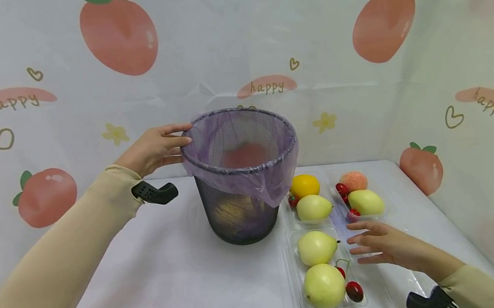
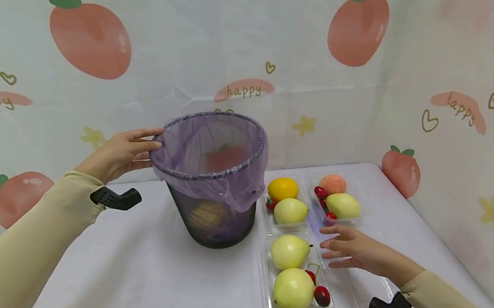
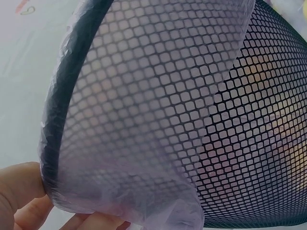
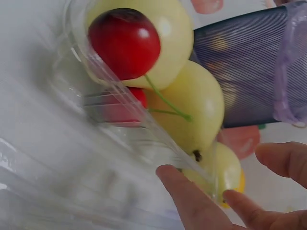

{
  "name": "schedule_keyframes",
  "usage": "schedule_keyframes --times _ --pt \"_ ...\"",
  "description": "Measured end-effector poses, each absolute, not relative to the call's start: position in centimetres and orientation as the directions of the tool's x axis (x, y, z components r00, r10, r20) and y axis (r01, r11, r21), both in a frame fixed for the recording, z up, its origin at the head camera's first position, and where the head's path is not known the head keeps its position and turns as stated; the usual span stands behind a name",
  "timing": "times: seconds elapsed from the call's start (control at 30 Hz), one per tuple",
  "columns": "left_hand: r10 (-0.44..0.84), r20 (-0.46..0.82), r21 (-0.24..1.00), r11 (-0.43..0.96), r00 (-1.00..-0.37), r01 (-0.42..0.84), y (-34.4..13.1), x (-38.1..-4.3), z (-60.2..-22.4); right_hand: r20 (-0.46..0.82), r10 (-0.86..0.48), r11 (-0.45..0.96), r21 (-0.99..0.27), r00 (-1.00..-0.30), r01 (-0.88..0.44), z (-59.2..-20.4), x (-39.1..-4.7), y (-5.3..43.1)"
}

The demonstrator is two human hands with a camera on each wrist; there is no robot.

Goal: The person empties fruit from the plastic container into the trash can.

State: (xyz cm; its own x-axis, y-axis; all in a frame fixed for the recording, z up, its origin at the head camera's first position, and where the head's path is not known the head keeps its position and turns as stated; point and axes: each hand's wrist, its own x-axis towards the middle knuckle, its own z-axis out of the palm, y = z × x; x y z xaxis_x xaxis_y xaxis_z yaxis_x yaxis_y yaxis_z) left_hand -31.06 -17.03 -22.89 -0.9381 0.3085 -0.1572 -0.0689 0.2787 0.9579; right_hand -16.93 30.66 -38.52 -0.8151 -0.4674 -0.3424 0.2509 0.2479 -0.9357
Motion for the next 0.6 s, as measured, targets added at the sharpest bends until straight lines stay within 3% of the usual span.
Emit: schedule_keyframes --times 0.6 --pt "0.312 -0.161 0.956 0.284 -0.936 -0.070 -17.0 -31.2 -22.9 -0.509 -0.405 0.340 -0.855 -0.760 0.392 -39.8 -17.8 27.8"
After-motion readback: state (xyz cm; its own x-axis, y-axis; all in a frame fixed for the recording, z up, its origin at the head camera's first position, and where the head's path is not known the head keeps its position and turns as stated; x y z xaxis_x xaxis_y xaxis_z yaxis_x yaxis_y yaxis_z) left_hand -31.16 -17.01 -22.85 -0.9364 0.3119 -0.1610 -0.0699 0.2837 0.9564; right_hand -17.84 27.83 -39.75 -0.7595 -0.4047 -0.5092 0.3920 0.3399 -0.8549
